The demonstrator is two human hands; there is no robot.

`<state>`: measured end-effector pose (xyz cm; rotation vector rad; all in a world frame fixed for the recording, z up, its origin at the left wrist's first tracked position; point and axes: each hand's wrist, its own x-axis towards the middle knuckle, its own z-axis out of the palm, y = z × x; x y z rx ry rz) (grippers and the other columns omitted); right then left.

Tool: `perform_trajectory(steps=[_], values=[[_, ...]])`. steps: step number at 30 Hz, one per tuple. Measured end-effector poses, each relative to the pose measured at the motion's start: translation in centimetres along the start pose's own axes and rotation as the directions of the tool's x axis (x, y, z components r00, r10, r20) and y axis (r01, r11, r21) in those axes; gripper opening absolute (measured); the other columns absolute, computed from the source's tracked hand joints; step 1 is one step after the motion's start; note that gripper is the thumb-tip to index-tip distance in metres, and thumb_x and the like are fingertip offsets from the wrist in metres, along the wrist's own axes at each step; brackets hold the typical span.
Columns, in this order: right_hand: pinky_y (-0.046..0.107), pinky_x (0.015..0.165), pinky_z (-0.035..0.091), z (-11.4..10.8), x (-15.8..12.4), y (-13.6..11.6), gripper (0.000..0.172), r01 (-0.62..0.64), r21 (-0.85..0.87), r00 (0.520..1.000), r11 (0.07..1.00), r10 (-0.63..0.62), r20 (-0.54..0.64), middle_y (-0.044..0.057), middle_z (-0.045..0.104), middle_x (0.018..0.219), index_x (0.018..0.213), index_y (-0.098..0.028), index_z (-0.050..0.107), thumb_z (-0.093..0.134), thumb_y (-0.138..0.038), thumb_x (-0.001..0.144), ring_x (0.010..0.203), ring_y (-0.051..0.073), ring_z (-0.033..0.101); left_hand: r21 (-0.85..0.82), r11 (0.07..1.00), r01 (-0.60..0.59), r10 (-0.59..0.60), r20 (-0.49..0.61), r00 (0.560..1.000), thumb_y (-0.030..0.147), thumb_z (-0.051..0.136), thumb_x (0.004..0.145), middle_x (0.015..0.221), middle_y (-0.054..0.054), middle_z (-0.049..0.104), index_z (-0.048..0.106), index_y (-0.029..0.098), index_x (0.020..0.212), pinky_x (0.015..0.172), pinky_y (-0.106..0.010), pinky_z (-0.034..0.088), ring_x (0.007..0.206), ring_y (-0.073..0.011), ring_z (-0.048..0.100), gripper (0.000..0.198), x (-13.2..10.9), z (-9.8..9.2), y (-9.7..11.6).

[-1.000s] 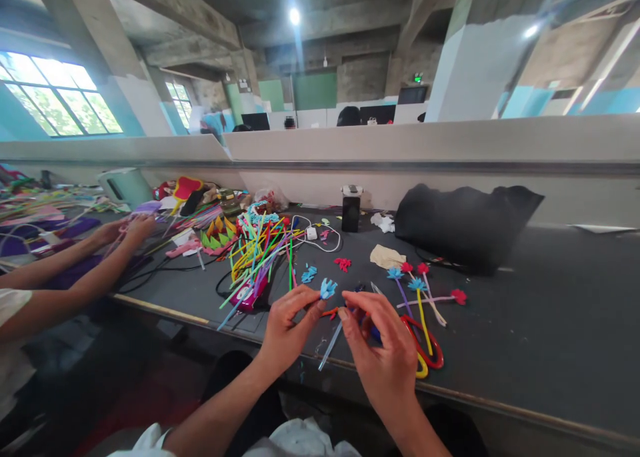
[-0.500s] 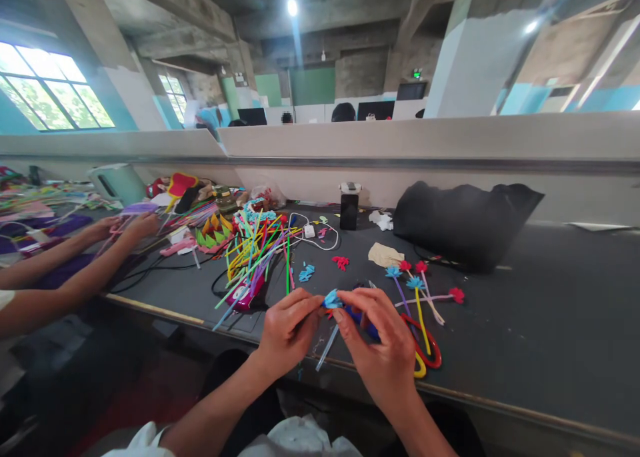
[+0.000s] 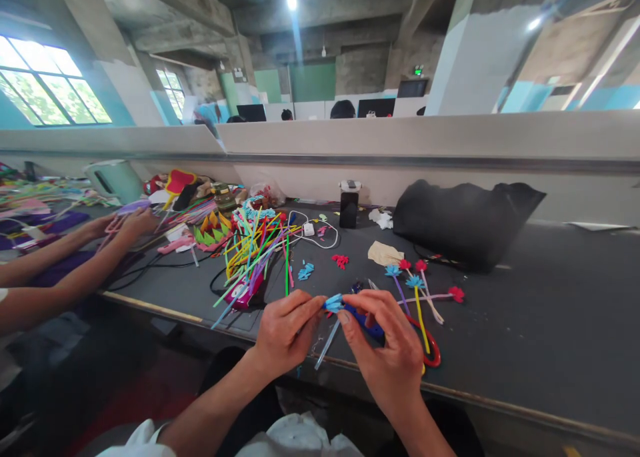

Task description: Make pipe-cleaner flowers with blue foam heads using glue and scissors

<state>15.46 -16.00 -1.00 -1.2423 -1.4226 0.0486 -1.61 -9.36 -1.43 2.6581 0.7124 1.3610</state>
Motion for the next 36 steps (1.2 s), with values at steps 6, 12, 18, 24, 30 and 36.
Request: perform_trajectory(steps=[6, 12, 18, 24, 30, 36], values=[[0.029, 0.075, 0.05, 0.3, 0.3, -0.4, 0.007, -0.01, -0.064, 1.0, 0.998, 0.011, 0.008, 0.002, 0.064, 0.092, 0.091, -0.025, 0.065, 0.066, -0.029, 0.085, 0.082, 0.015, 0.061, 0.093, 0.995, -0.044, 0.045, -0.011, 0.999, 0.014, 0.05, 0.09, 0.078, -0.006, 0.064, 0.062, 0.013, 0.112, 0.055, -0.024, 0.044, 0.062, -0.0128, 0.058, 0.025, -0.1, 0.0, 0.3], [0.029, 0.075, 0.051, 0.6, 0.4, -0.8, 0.003, 0.065, -0.06, 0.997, 0.996, -0.067, -0.029, 0.001, 0.064, 0.082, 0.083, -0.024, 0.063, 0.064, -0.024, 0.085, 0.08, 0.015, 0.062, 0.113, 0.99, -0.083, 0.089, -0.048, 0.995, 0.013, 0.05, 0.09, 0.078, -0.005, 0.064, 0.061, 0.013, 0.111, 0.054, -0.023, 0.044, 0.062, -0.0118, 0.057, 0.024, 0.0, -0.2, 0.5], [0.025, 0.073, 0.05, 0.6, 0.5, -1.2, 0.007, 0.079, -0.069, 0.996, 0.994, -0.081, -0.024, -0.001, 0.063, 0.08, 0.079, -0.023, 0.062, 0.065, -0.021, 0.085, 0.077, 0.013, 0.062, 0.126, 0.986, -0.111, 0.12, -0.071, 0.99, 0.013, 0.049, 0.09, 0.075, -0.004, 0.063, 0.061, 0.012, 0.109, 0.052, -0.023, 0.043, 0.059, -0.0115, 0.056, 0.022, 0.2, -0.4, 0.8], [0.026, 0.078, 0.049, 0.2, 0.3, -1.1, 0.002, 0.058, -0.069, 0.998, 0.996, -0.058, 0.002, 0.0, 0.062, 0.085, 0.084, -0.023, 0.062, 0.064, -0.024, 0.085, 0.084, 0.014, 0.061, 0.167, 0.977, -0.13, 0.14, -0.052, 0.989, 0.014, 0.05, 0.09, 0.079, -0.006, 0.065, 0.061, 0.011, 0.112, 0.054, -0.025, 0.044, 0.062, -0.0134, 0.059, 0.024, 0.0, -0.5, 0.8], [0.028, 0.075, 0.047, 0.0, 0.2, -1.1, 0.005, 0.003, -0.059, 1.0, 0.998, -0.002, 0.006, 0.0, 0.062, 0.085, 0.084, -0.022, 0.062, 0.063, -0.026, 0.086, 0.079, 0.014, 0.06, 0.189, 0.971, -0.146, 0.157, -0.043, 0.987, 0.014, 0.052, 0.089, 0.078, -0.006, 0.065, 0.061, 0.01, 0.112, 0.054, -0.027, 0.044, 0.063, -0.0146, 0.058, 0.025, -0.1, -0.5, 0.9], [0.025, 0.073, 0.046, 0.4, 0.5, -1.5, 0.008, 0.026, -0.075, 0.999, 0.997, -0.028, -0.017, -0.002, 0.061, 0.08, 0.078, -0.023, 0.061, 0.063, -0.024, 0.086, 0.076, 0.012, 0.059, 0.181, 0.973, -0.141, 0.152, -0.05, 0.987, 0.013, 0.052, 0.089, 0.076, -0.005, 0.065, 0.061, 0.01, 0.111, 0.056, -0.027, 0.045, 0.063, -0.0137, 0.058, 0.024, -0.3, -0.3, 1.0]])
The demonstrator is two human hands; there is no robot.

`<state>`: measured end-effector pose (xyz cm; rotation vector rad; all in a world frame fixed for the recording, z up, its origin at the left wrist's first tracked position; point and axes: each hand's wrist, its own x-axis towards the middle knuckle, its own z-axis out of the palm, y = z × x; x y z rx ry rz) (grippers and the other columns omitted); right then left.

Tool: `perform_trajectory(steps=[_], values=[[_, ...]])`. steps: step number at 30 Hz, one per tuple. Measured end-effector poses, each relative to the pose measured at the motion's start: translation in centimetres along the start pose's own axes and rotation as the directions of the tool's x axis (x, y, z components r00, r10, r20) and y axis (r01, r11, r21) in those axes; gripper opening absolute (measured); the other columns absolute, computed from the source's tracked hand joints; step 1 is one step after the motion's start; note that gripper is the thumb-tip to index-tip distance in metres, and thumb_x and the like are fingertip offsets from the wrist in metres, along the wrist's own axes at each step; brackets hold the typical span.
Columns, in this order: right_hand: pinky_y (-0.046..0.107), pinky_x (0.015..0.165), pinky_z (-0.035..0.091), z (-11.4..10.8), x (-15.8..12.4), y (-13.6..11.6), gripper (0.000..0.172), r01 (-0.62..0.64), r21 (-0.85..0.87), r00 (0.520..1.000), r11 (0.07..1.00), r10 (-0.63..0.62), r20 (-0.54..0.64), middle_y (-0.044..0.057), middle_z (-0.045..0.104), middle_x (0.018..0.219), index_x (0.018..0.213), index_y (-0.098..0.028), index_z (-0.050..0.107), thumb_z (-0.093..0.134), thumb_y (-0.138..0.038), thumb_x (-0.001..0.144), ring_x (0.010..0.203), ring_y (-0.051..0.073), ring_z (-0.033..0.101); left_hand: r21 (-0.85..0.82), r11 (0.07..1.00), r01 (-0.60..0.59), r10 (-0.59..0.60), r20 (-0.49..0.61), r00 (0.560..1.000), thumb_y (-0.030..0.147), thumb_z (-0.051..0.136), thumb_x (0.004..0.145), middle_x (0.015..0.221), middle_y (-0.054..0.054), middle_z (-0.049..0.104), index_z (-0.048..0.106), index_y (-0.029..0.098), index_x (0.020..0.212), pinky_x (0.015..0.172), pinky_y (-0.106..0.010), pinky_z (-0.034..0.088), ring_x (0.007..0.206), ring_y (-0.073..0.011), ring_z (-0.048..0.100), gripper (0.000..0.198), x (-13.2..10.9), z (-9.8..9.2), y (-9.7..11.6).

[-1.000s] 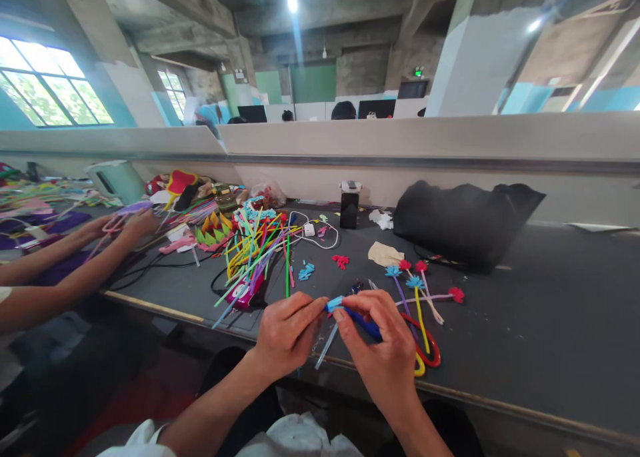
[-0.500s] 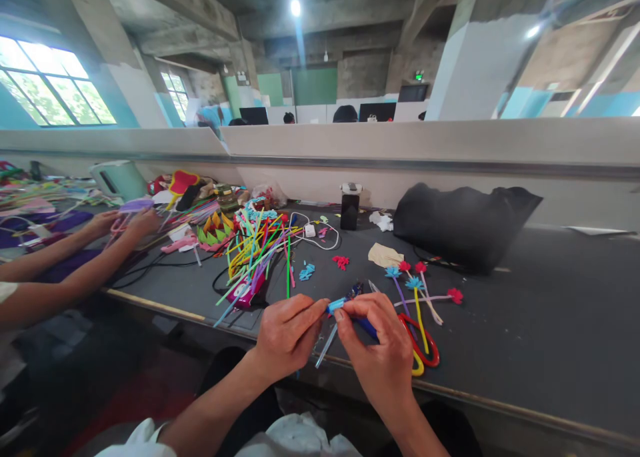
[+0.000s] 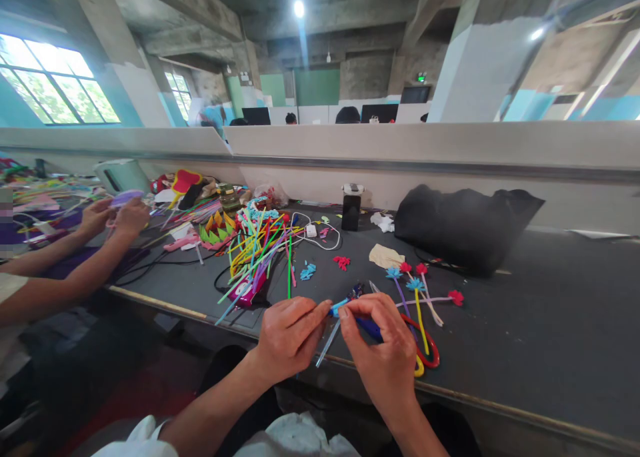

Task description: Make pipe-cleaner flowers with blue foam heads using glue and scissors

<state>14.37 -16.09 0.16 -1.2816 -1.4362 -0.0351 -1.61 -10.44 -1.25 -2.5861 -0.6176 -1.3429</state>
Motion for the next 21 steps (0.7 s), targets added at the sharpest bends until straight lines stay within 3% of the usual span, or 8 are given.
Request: perform_trajectory(steps=[13, 21], values=[[0.025, 0.072, 0.046, 0.1, -0.09, -0.02, 0.011, 0.058, -0.023, 0.998, 0.998, -0.058, -0.007, -0.002, 0.06, 0.076, 0.076, -0.022, 0.059, 0.063, -0.022, 0.086, 0.074, 0.012, 0.059, -0.004, 1.0, -0.016, 0.016, -0.005, 1.0, 0.013, 0.053, 0.088, 0.073, -0.005, 0.064, 0.062, 0.009, 0.108, 0.054, -0.027, 0.043, 0.059, -0.0135, 0.056, 0.022, 0.08, -0.15, -0.01], [0.025, 0.071, 0.047, 0.2, -0.31, 0.0, 0.011, 0.03, -0.016, 1.0, 0.999, -0.03, 0.006, -0.002, 0.061, 0.075, 0.075, -0.022, 0.06, 0.063, -0.023, 0.086, 0.073, 0.013, 0.059, 0.022, 0.999, -0.026, 0.027, -0.037, 0.999, 0.014, 0.051, 0.09, 0.07, -0.003, 0.063, 0.062, 0.011, 0.108, 0.053, -0.026, 0.043, 0.057, -0.0125, 0.056, 0.022, 0.06, -0.25, 0.0]])
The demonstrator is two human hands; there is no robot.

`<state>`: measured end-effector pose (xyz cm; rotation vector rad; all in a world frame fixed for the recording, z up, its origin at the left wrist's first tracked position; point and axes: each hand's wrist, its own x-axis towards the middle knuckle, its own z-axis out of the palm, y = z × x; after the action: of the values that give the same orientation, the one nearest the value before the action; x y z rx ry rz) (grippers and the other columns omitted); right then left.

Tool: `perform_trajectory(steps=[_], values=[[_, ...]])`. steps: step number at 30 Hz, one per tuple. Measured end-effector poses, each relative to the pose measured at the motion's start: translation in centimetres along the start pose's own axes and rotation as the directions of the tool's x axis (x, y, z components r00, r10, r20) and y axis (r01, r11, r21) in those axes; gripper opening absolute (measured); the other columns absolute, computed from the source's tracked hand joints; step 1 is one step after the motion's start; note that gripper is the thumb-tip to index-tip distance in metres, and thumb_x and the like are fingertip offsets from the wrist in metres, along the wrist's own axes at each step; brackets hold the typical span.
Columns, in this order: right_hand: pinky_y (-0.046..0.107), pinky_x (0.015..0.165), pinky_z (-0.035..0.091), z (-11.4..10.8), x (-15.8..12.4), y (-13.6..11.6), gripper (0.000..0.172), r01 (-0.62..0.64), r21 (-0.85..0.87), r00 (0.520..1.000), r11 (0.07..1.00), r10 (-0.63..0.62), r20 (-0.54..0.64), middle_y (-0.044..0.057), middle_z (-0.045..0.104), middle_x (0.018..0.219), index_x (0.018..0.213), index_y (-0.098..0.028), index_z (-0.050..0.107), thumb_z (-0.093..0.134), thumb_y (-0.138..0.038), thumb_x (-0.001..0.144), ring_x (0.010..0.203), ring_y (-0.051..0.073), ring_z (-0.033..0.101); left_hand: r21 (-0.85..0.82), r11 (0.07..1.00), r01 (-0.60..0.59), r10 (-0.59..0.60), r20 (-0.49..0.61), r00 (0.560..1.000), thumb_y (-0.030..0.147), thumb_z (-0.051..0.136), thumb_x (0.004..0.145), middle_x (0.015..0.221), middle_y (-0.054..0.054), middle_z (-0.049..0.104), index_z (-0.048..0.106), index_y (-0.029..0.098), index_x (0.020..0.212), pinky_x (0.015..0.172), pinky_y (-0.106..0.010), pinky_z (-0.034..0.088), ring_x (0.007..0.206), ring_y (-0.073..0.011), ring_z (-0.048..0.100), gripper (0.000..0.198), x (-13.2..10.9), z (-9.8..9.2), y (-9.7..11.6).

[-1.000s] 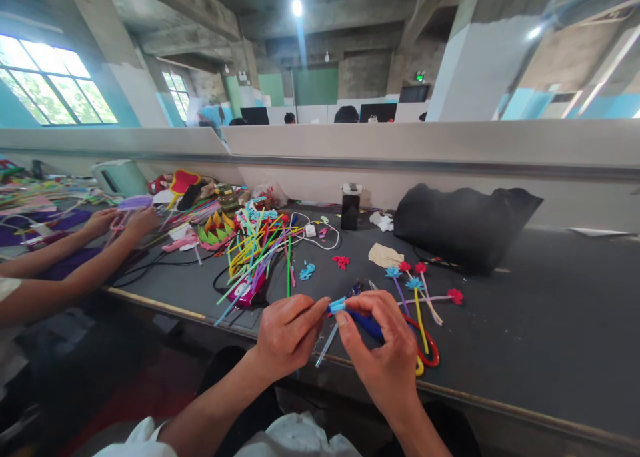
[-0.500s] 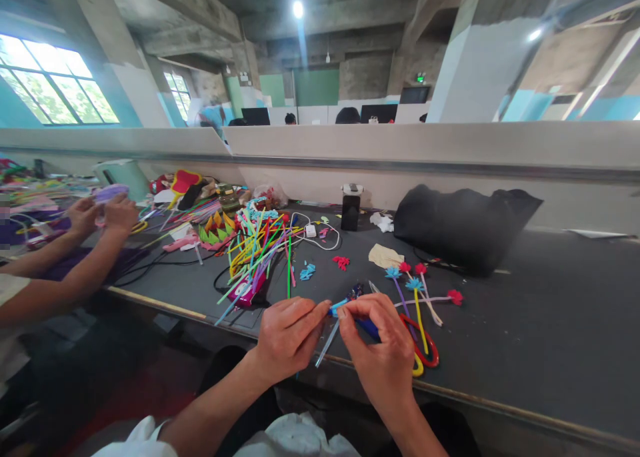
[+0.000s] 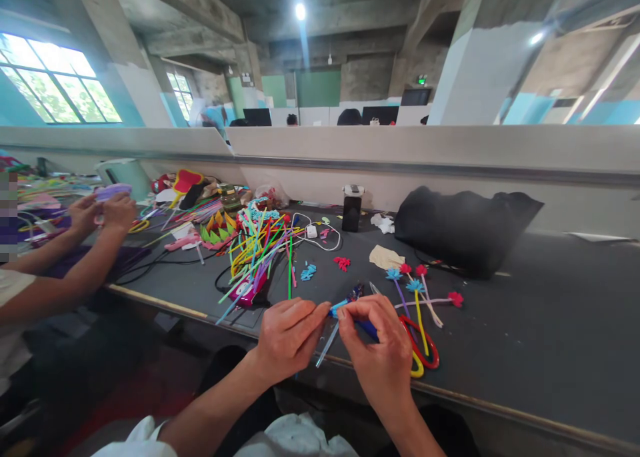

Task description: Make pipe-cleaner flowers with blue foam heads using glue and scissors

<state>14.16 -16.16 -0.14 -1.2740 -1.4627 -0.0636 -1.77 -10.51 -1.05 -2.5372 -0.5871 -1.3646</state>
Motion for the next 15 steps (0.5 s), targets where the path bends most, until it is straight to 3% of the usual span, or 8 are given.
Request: perform_trajectory(steps=[9, 15], values=[[0.027, 0.07, 0.046, -1.0, 0.2, -0.3, 0.013, -0.099, 0.025, 0.994, 0.995, 0.098, 0.036, 0.0, 0.063, 0.08, 0.079, -0.022, 0.061, 0.058, -0.03, 0.089, 0.074, 0.015, 0.06, 0.051, 0.998, -0.032, 0.032, -0.001, 0.999, 0.015, 0.048, 0.092, 0.069, -0.003, 0.062, 0.063, 0.01, 0.108, 0.054, -0.027, 0.045, 0.058, -0.0133, 0.055, 0.023, 0.3, -0.4, 0.2], [0.024, 0.068, 0.045, -0.8, 0.2, -0.5, 0.013, -0.083, 0.018, 0.996, 0.996, 0.082, 0.021, -0.002, 0.06, 0.075, 0.075, -0.022, 0.059, 0.06, -0.027, 0.087, 0.07, 0.012, 0.058, 0.043, 0.999, -0.033, 0.033, 0.002, 0.999, 0.016, 0.051, 0.091, 0.068, -0.003, 0.062, 0.064, 0.011, 0.106, 0.053, -0.026, 0.044, 0.058, -0.0126, 0.054, 0.021, 0.2, -0.2, 0.3]])
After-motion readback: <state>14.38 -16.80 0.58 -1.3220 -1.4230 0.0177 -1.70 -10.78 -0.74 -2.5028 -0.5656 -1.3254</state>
